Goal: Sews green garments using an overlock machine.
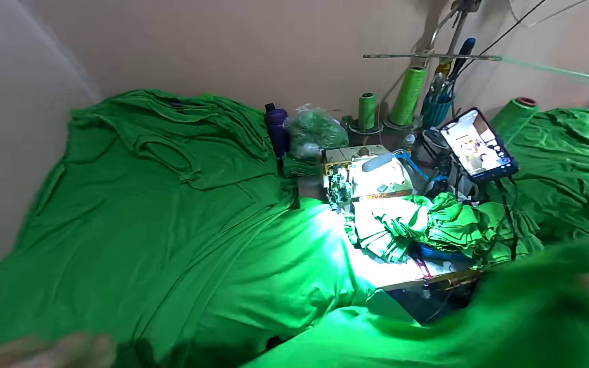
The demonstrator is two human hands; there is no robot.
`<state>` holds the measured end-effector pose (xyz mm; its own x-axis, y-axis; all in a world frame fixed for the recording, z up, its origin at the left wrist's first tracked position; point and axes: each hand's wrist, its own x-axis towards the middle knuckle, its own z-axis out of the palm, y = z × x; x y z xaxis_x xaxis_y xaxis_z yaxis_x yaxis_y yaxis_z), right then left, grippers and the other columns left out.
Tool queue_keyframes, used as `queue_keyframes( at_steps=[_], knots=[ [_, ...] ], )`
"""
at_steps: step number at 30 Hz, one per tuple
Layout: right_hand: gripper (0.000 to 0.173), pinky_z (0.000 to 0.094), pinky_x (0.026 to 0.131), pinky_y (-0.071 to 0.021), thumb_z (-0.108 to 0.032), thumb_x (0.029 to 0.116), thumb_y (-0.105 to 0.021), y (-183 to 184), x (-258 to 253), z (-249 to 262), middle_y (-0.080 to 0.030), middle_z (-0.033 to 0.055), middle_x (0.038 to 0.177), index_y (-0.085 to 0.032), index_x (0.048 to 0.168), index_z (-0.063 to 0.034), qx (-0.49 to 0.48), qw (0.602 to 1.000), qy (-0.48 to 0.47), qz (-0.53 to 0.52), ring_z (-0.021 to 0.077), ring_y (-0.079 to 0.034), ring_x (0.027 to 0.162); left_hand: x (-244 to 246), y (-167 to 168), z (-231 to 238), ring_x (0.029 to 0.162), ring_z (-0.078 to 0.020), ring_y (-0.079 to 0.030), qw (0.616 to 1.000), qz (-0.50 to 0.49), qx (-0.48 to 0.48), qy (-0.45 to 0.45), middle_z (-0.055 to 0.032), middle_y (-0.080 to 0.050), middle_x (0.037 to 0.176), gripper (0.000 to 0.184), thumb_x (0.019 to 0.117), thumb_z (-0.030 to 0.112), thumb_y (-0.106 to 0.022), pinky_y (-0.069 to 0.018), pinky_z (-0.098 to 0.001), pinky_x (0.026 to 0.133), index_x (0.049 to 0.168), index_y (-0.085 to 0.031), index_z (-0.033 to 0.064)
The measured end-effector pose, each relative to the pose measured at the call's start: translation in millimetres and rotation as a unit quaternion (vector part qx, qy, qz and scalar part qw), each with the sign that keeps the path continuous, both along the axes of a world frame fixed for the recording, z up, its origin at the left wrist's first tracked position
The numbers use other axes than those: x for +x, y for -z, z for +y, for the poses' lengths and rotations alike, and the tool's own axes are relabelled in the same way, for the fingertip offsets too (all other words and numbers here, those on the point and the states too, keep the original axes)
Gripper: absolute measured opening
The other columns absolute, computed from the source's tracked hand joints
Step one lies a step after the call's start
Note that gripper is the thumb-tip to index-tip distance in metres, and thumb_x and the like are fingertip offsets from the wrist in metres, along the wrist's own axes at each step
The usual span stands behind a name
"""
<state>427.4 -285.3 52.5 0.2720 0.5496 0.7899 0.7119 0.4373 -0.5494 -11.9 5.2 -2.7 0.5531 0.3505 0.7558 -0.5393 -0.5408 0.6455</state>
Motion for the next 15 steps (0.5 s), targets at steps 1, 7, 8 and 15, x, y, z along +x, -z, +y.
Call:
queue_keyframes(
  at_steps=[1, 7, 8, 15],
  knots=[
    [0.014, 0.0119, 0.081, -0.0532, -0.030, 0.1006, -0.063, 15.9, -17.6, 33.5, -0.067, -0.0153, 0.106, -0.068, 0.110, -0.0205, -0.035, 0.999, -0.034, 0.001, -0.0079, -0.062, 0.096, 11.5, -2.8, -11.7, 0.099, -0.0053, -0.069, 0.992, 0.057, 0.060, -0.095, -0.0011, -0.073, 0.109, 0.025, 0.1056, 0.020, -0.054, -0.0564, -0.0213, 0.088, 0.121, -0.070, 0.0077],
    [0.030, 0.0160, 0.079, -0.0556, -0.019, 0.0968, -0.067, 90.7, -100.5, 122.9, -0.071, 0.0006, 0.101, -0.062, 0.117, 0.0039, -0.125, 0.930, -0.307, 0.160, -0.0045, -0.065, 0.091, 178.9, -13.1, -82.9, 0.072, 0.0069, -0.065, 0.942, 0.151, 0.071, -0.293, 0.0037, -0.072, 0.077, 0.008, 0.0783, 0.010, -0.070, -0.0531, -0.0090, 0.066, 0.084, -0.074, 0.0051],
    [0.015, 0.0135, 0.072, -0.0548, -0.009, 0.0964, -0.062, 96.3, -103.4, 129.5, -0.070, -0.0039, 0.091, -0.065, 0.107, 0.0018, -0.119, 0.928, -0.289, 0.205, -0.0069, -0.064, 0.081, 178.5, -4.4, -77.4, 0.072, 0.0071, -0.066, 0.949, 0.134, 0.021, -0.286, 0.0072, -0.072, 0.077, 0.007, 0.0790, 0.009, -0.070, -0.0546, -0.0095, 0.066, 0.084, -0.074, 0.0069],
    [0.018, 0.0119, 0.066, -0.0496, -0.008, 0.1000, -0.055, 106.5, -97.8, 136.3, -0.068, 0.0047, 0.077, -0.068, 0.096, 0.0046, -0.130, 0.947, -0.262, 0.132, -0.0042, -0.061, 0.070, 164.0, 25.5, -63.3, 0.073, 0.0124, -0.056, 0.961, 0.072, -0.100, -0.247, 0.0206, -0.063, 0.083, 0.025, 0.1068, 0.037, -0.050, -0.0463, -0.0068, 0.065, 0.097, -0.069, 0.0250]
  ],
)
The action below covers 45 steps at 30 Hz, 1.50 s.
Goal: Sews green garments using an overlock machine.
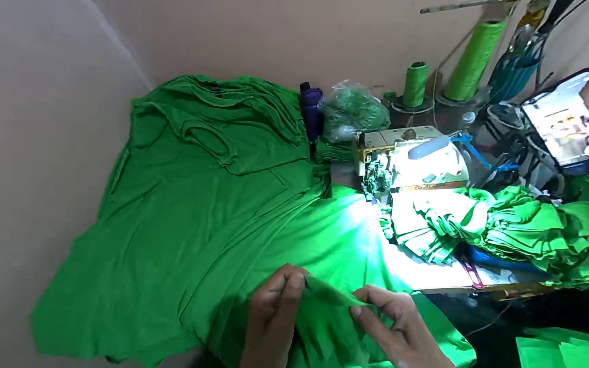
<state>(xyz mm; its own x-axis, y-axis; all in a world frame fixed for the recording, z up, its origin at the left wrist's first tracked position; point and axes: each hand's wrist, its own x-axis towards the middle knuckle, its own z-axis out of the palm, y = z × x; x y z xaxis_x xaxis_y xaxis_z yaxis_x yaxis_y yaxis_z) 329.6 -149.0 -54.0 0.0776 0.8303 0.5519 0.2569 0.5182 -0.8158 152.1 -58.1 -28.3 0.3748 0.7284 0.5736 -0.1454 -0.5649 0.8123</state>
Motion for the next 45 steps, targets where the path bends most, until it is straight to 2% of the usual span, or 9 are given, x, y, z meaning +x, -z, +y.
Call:
queue_keyframes(
  at_steps=[3, 8, 12, 18, 24, 28, 33, 41, 45],
  knots=[
    [0.012, 0.0195, 0.067, -0.0533, -0.004, 0.0946, -0.060, -1.1, -2.2, -7.2, -0.069, 0.0127, 0.077, -0.068, 0.094, 0.0059, 0.013, 0.998, 0.026, -0.053, 0.0063, -0.066, 0.071, 1.7, -29.0, -4.7, 0.084, 0.0122, -0.054, 0.987, 0.037, 0.144, -0.067, 0.0161, -0.059, 0.089, 0.028, 0.1092, 0.037, -0.044, -0.0428, -0.0063, 0.075, 0.100, -0.066, 0.0204],
    [0.014, 0.0133, 0.077, -0.0509, -0.002, 0.0962, -0.058, -16.2, 24.0, -11.2, -0.070, 0.0117, 0.083, -0.068, 0.098, 0.0088, 0.018, 0.999, 0.047, -0.016, 0.0007, -0.064, 0.080, 34.4, -68.9, 22.6, 0.081, 0.0120, -0.051, 0.947, 0.076, 0.266, -0.164, 0.0115, -0.059, 0.085, 0.023, 0.1042, 0.031, -0.058, -0.0401, -0.0047, 0.073, 0.096, -0.072, 0.0139],
    [0.017, 0.0119, 0.064, -0.0518, -0.006, 0.0938, -0.060, 29.4, 48.2, 27.3, -0.067, -0.0025, 0.079, -0.068, 0.104, 0.0047, -0.048, 0.982, 0.164, 0.078, -0.0057, -0.060, 0.068, 110.9, -21.1, 100.1, 0.081, -0.0059, -0.062, 0.958, 0.112, 0.222, -0.143, -0.0058, -0.065, 0.087, 0.012, 0.0918, 0.013, -0.073, -0.0516, -0.0188, 0.074, 0.094, -0.078, 0.0027],
    [0.053, 0.0177, 0.070, -0.0525, -0.008, 0.0929, -0.066, 67.1, 66.8, 51.6, -0.070, 0.0135, 0.112, -0.052, 0.142, 0.0057, -0.208, 0.934, 0.270, 0.109, 0.0012, -0.062, 0.078, 160.7, 40.2, 136.4, 0.090, -0.0235, -0.069, 0.946, 0.251, 0.102, -0.178, -0.0114, -0.072, 0.097, 0.011, 0.0908, 0.010, -0.073, -0.0545, -0.0446, 0.081, 0.097, -0.079, 0.0041],
    [0.025, 0.0116, 0.064, -0.0519, -0.006, 0.0901, -0.062, 77.2, 70.7, 54.5, -0.071, -0.0009, 0.085, -0.069, 0.112, 0.0042, -0.159, 0.943, 0.256, 0.143, -0.0064, -0.061, 0.067, 160.8, 42.6, 136.3, 0.087, -0.0236, -0.069, 0.945, 0.221, 0.144, -0.191, -0.0127, -0.071, 0.092, 0.011, 0.0905, 0.009, -0.071, -0.0542, -0.0425, 0.079, 0.095, -0.079, 0.0023],
    [0.024, 0.0101, 0.062, -0.0510, -0.004, 0.0894, -0.063, 76.0, 69.6, 52.8, -0.070, -0.0022, 0.085, -0.069, 0.111, 0.0050, -0.153, 0.942, 0.261, 0.149, -0.0078, -0.059, 0.066, 163.0, 17.4, 118.4, 0.095, -0.0239, -0.068, 0.960, 0.184, 0.112, -0.179, -0.0197, -0.071, 0.100, 0.014, 0.0941, 0.007, -0.069, -0.0529, -0.0358, 0.087, 0.098, -0.077, -0.0031],
    [0.019, 0.0109, 0.060, -0.0502, -0.007, 0.0900, -0.065, 78.6, 69.4, 57.9, -0.066, -0.0073, 0.075, -0.068, 0.107, 0.0003, -0.180, 0.934, 0.260, 0.166, -0.0071, -0.058, 0.063, 166.3, 41.1, 137.5, 0.082, -0.0233, -0.067, 0.940, 0.249, 0.126, -0.196, -0.0120, -0.069, 0.091, 0.011, 0.0920, 0.008, -0.071, -0.0547, -0.0416, 0.076, 0.097, -0.079, 0.0044],
    [0.012, 0.0083, 0.057, -0.0451, -0.008, 0.0897, -0.062, 79.2, 69.5, 29.4, -0.062, -0.0043, 0.069, -0.069, 0.090, 0.0017, -0.143, 0.946, 0.281, 0.069, -0.0088, -0.052, 0.059, 158.8, 40.3, 112.8, 0.089, -0.0264, -0.064, 0.932, 0.266, 0.133, -0.208, -0.0120, -0.068, 0.096, 0.018, 0.0918, 0.011, -0.070, -0.0469, -0.0486, 0.081, 0.106, -0.081, 0.0095],
    [0.014, 0.0100, 0.071, -0.0472, -0.008, 0.0888, -0.066, 71.9, 68.9, 6.8, -0.067, 0.0059, 0.075, -0.071, 0.087, 0.0044, -0.136, 0.941, 0.309, 0.000, -0.0040, -0.058, 0.072, 158.5, 46.5, 94.7, 0.104, -0.0346, -0.061, 0.908, 0.290, 0.166, -0.252, -0.0143, -0.070, 0.112, 0.021, 0.0917, 0.019, -0.065, -0.0399, -0.0549, 0.083, 0.102, -0.083, 0.0172]
  ],
)
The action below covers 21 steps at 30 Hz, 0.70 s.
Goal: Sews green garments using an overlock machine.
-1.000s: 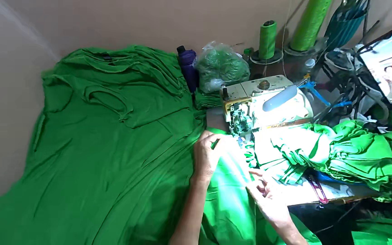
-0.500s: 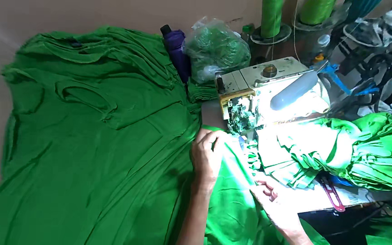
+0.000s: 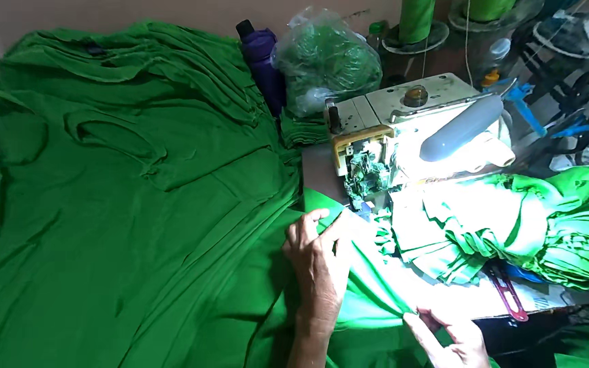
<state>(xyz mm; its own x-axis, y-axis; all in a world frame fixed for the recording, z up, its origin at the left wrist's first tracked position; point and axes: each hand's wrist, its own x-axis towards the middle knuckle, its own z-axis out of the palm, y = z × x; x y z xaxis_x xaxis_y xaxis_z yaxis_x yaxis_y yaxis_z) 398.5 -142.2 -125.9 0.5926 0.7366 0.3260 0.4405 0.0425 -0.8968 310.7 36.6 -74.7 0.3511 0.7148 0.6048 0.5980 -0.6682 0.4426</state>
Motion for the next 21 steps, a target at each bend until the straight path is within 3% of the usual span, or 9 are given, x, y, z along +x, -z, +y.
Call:
queue_keyframes(
  at_steps=[3, 5, 9, 13, 16, 19, 21],
  knots=[
    [0.016, 0.0110, 0.084, -0.0481, -0.014, 0.0918, -0.064, 0.8, 9.5, 14.3, -0.067, 0.0048, 0.091, -0.070, 0.090, 0.0008, 0.038, 0.999, 0.001, 0.001, -0.0027, -0.059, 0.091, 9.6, -5.9, 5.6, 0.110, -0.0370, -0.060, 0.999, 0.028, -0.017, -0.026, -0.0131, -0.070, 0.122, 0.022, 0.0942, 0.020, -0.066, -0.0381, -0.0576, 0.086, 0.110, -0.082, 0.0208],
    [0.015, 0.0112, 0.080, -0.0532, -0.012, 0.0913, -0.063, 2.4, 14.0, 30.5, -0.069, 0.0020, 0.093, -0.070, 0.094, 0.0011, 0.069, 0.997, 0.002, 0.023, -0.0049, -0.063, 0.087, 17.0, -12.3, 16.3, 0.116, -0.0373, -0.057, 0.996, 0.056, -0.053, -0.037, -0.0107, -0.068, 0.129, 0.022, 0.0973, 0.024, -0.066, -0.0371, -0.0587, 0.088, 0.113, -0.081, 0.0230],
    [0.017, 0.0113, 0.076, -0.0550, -0.011, 0.0929, -0.061, 1.2, 16.1, 46.6, -0.071, -0.0019, 0.090, -0.069, 0.099, 0.0019, 0.059, 0.995, -0.002, 0.077, -0.0069, -0.065, 0.081, 23.8, -22.4, 35.9, 0.124, -0.0371, -0.052, 0.988, 0.097, -0.115, -0.020, -0.0084, -0.063, 0.136, 0.023, 0.1010, 0.026, -0.062, -0.0368, -0.0598, 0.091, 0.114, -0.080, 0.0210],
    [0.021, 0.0128, 0.068, -0.0491, -0.014, 0.0974, -0.056, -12.8, 22.4, 67.7, -0.067, -0.0019, 0.081, -0.069, 0.100, 0.0017, 0.007, 0.999, -0.027, 0.040, -0.0066, -0.058, 0.071, 28.6, -36.7, 68.6, 0.128, -0.0450, -0.049, 0.977, 0.138, -0.162, 0.029, -0.0209, -0.058, 0.136, 0.025, 0.1031, 0.026, -0.059, -0.0391, -0.0679, 0.095, 0.111, -0.077, 0.0113],
    [0.022, 0.0182, 0.071, -0.0498, -0.014, 0.1001, -0.058, -26.3, 27.0, 76.3, -0.068, 0.0044, 0.083, -0.069, 0.103, 0.0042, -0.021, 0.999, -0.033, 0.012, -0.0016, -0.059, 0.073, 14.7, -38.7, 78.4, 0.129, -0.0398, -0.054, 0.981, 0.098, -0.156, 0.060, -0.0209, -0.059, 0.138, 0.026, 0.1035, 0.021, -0.058, -0.0432, -0.0611, 0.101, 0.114, -0.076, 0.0048],
    [0.020, 0.0166, 0.070, -0.0489, -0.014, 0.1008, -0.059, -29.8, 32.0, 62.5, -0.067, 0.0034, 0.083, -0.069, 0.105, 0.0029, -0.046, 0.996, -0.075, -0.003, -0.0024, -0.058, 0.072, -43.9, -35.5, 17.0, 0.124, -0.0334, -0.061, 0.996, -0.021, -0.060, 0.054, -0.0214, -0.061, 0.136, 0.027, 0.1031, 0.013, -0.058, -0.0492, -0.0472, 0.104, 0.123, -0.072, 0.0018],
    [0.022, 0.0170, 0.070, -0.0487, -0.015, 0.1009, -0.058, -24.9, 32.4, 43.7, -0.068, 0.0033, 0.083, -0.070, 0.106, 0.0024, -0.073, 0.991, -0.112, -0.016, -0.0025, -0.058, 0.071, -103.0, -6.0, -30.2, 0.118, -0.0255, -0.064, 0.991, -0.111, 0.076, -0.021, -0.0181, -0.067, 0.126, 0.024, 0.0993, 0.018, -0.062, -0.0529, -0.0383, 0.100, 0.114, -0.076, 0.0046]
  ],
)
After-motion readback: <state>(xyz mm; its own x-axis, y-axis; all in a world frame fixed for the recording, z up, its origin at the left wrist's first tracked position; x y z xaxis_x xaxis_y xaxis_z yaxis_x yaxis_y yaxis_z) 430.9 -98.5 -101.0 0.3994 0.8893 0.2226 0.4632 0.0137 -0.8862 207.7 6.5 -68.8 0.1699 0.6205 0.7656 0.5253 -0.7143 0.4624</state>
